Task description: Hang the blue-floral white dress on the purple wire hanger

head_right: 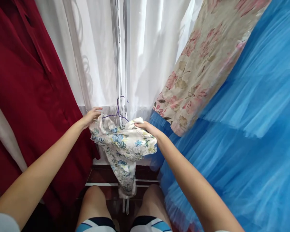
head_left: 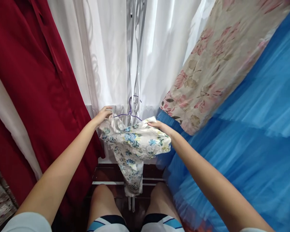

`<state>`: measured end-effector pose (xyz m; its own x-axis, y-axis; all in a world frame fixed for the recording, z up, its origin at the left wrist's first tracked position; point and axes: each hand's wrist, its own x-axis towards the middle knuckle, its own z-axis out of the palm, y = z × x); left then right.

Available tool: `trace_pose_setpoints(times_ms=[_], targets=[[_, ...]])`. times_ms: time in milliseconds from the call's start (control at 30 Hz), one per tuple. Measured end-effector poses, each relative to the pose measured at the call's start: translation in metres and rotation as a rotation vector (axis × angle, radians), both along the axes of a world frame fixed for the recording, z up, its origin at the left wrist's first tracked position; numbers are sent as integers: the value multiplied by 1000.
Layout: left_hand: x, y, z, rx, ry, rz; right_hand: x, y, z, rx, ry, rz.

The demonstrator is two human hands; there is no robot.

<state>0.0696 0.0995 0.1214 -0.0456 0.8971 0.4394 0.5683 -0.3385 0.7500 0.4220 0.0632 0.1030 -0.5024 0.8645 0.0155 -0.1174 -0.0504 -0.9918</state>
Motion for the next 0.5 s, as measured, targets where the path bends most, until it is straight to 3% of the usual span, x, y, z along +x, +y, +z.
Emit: trace_pose_setpoints(times_ms=[100,200,333,400,500], targets=[[17,5,-2,-16,-14,-30,-1,3,-19,-44,17,-85],[13,-12,-12,34,-23,-2,12,-9,-43,-19,73,-172],[8,-52,-21,122,79,-108,39,-44,-74,197,211,-478],[14,-64,-21,207,192,-95,44,-54,-74,391,165,-621],[28,-63,-9,282,205,34,34,-57,-44,590,123,-740]])
